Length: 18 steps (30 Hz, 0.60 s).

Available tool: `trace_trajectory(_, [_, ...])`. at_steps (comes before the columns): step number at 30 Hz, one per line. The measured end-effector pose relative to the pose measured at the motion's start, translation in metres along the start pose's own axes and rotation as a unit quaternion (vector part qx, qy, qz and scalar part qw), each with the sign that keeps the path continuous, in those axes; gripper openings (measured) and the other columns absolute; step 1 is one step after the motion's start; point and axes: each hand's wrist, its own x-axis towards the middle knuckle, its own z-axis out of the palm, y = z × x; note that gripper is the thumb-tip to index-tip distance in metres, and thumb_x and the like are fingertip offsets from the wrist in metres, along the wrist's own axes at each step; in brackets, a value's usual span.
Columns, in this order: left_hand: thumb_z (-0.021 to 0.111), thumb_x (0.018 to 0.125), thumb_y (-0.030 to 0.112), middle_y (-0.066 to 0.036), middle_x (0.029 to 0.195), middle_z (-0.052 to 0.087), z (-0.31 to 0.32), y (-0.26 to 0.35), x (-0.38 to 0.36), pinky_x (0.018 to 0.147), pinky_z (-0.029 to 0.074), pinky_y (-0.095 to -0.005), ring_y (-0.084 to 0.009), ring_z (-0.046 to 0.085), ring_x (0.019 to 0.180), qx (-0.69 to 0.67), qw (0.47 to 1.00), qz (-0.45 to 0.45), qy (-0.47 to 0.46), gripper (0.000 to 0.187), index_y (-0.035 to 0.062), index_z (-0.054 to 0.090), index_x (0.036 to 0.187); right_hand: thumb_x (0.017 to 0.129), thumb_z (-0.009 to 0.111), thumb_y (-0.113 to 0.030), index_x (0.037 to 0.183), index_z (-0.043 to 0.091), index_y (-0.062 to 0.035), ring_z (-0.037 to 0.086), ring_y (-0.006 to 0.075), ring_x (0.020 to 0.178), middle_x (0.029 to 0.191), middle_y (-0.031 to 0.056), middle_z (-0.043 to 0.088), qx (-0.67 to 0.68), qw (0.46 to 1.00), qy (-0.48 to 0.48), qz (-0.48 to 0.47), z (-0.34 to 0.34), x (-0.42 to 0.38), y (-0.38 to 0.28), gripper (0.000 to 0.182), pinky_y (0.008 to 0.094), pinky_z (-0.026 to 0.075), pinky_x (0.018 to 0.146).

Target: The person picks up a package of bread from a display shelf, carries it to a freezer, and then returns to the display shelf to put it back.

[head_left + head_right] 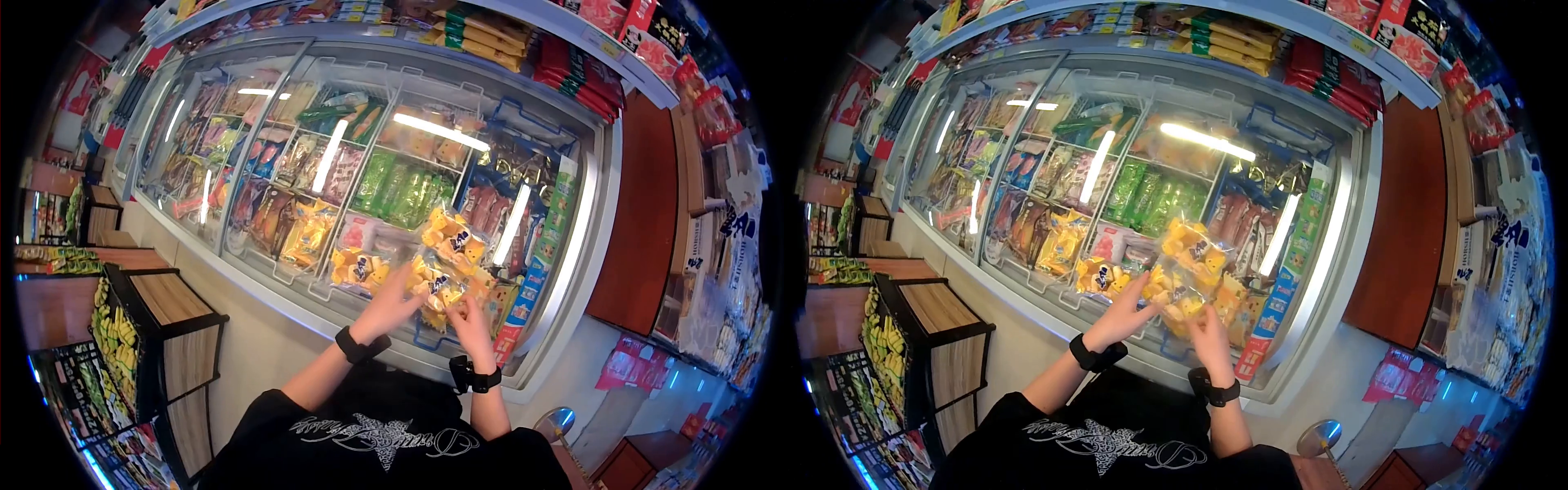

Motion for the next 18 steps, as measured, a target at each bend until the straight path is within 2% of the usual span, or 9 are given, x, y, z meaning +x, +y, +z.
trace_trajectory(2, [0.062,0.085,0.029,-0.023,0.129,0.045,-0.006,0.005,-0.009,0.102,0.034,-0.0375,-0.0334,0.044,0.119,-0.020,1.000,0.014,-0.002,0.068,-0.0050,0.034,0.136,0.087,0.062,-0.020,0.123,0.046,-0.0012,0.062,0.0171,0.071,0.076,0.0110,0.065,-0.006,1.000,0.009,-0.019,-0.001,-0.004,-0.009,0.044,0.0291,0.047,0.064])
trace_trajectory(5, [0.062,0.085,0.030,-0.022,0.130,0.044,-0.016,0.006,-0.027,0.103,0.033,-0.0376,-0.0330,0.043,0.121,-0.028,0.999,0.040,0.000,0.065,-0.0035,0.036,0.135,0.084,0.060,-0.035,0.122,0.046,-0.0035,0.063,0.0356,0.077,0.076,0.0158,0.064,-0.171,0.981,0.085,0.015,-0.008,-0.027,-0.057,0.052,0.0439,0.048,0.068])
trace_trajectory(8, [0.062,0.087,0.028,-0.021,0.130,0.044,-0.036,0.010,-0.053,0.103,0.032,-0.0381,-0.0322,0.041,0.122,-0.039,0.997,0.061,0.026,0.059,-0.0009,0.039,0.133,0.085,0.061,-0.031,0.114,0.047,-0.0057,0.063,0.0366,0.076,0.078,0.0169,0.064,-0.228,0.965,0.126,0.023,-0.003,-0.042,-0.082,0.041,0.0432,0.046,0.066])
trace_trajectory(9, [0.062,0.086,0.029,-0.023,0.130,0.045,-0.044,0.011,-0.064,0.102,0.034,-0.0382,-0.0345,0.043,0.121,-0.049,0.996,0.065,0.032,0.060,-0.0011,0.039,0.133,0.084,0.063,-0.030,0.103,0.048,-0.0059,0.062,0.0343,0.071,0.072,0.0149,0.061,-0.211,0.965,0.154,-0.020,0.003,-0.044,-0.082,0.033,0.0425,0.045,0.064])
trace_trajectory(10, [0.062,0.086,0.030,-0.025,0.129,0.045,-0.055,0.013,-0.076,0.101,0.036,-0.0383,-0.0369,0.044,0.120,-0.058,0.995,0.068,0.040,0.061,-0.0014,0.039,0.133,0.084,0.063,-0.030,0.103,0.048,-0.0059,0.062,0.0343,0.071,0.072,0.0149,0.061,-0.217,0.964,0.148,-0.042,0.008,-0.047,-0.085,0.033,0.0425,0.045,0.064])
trace_trajectory(12, [0.061,0.087,0.027,-0.023,0.129,0.046,-0.078,0.013,-0.105,0.101,0.035,-0.0379,-0.0352,0.044,0.120,-0.071,0.993,0.063,0.066,0.057,-0.0002,0.041,0.132,0.086,0.063,-0.027,0.094,0.050,-0.0053,0.055,0.0235,0.060,0.064,0.0092,0.054,-0.129,0.981,0.083,-0.117,0.020,-0.052,-0.093,0.026,0.0354,0.042,0.058])
trace_trajectory(13, [0.061,0.087,0.027,-0.022,0.128,0.047,-0.085,0.008,-0.122,0.101,0.036,-0.0380,-0.0342,0.045,0.119,-0.086,0.989,0.086,0.087,0.055,0.0001,0.042,0.132,0.087,0.062,-0.024,0.086,0.050,-0.0039,0.044,0.0112,0.057,0.061,0.0012,0.046,-0.060,0.988,0.045,-0.138,0.031,-0.051,-0.091,0.023,0.0278,0.036,0.054])
trace_trajectory(16, [0.058,0.089,0.025,-0.020,0.127,0.048,-0.109,-0.003,-0.184,0.101,0.036,-0.0378,-0.0324,0.047,0.118,-0.096,0.975,0.101,0.173,0.050,0.0010,0.044,0.130,0.086,0.062,-0.025,0.084,0.055,-0.0014,0.051,0.0184,0.056,0.061,0.0089,0.055,-0.060,0.985,-0.055,-0.149,0.065,-0.058,-0.104,0.025,0.0327,0.041,0.055])
trace_trajectory(18, [0.058,0.090,0.026,-0.020,0.127,0.048,-0.126,-0.010,-0.230,0.103,0.035,-0.0377,-0.0323,0.047,0.119,-0.141,0.974,0.025,0.175,0.050,0.0012,0.045,0.130,0.086,0.062,-0.024,0.079,0.057,0.0003,0.049,0.0146,0.054,0.058,0.0087,0.053,-0.102,0.968,-0.089,-0.212,0.095,-0.061,-0.104,0.025,0.0304,0.039,0.053])
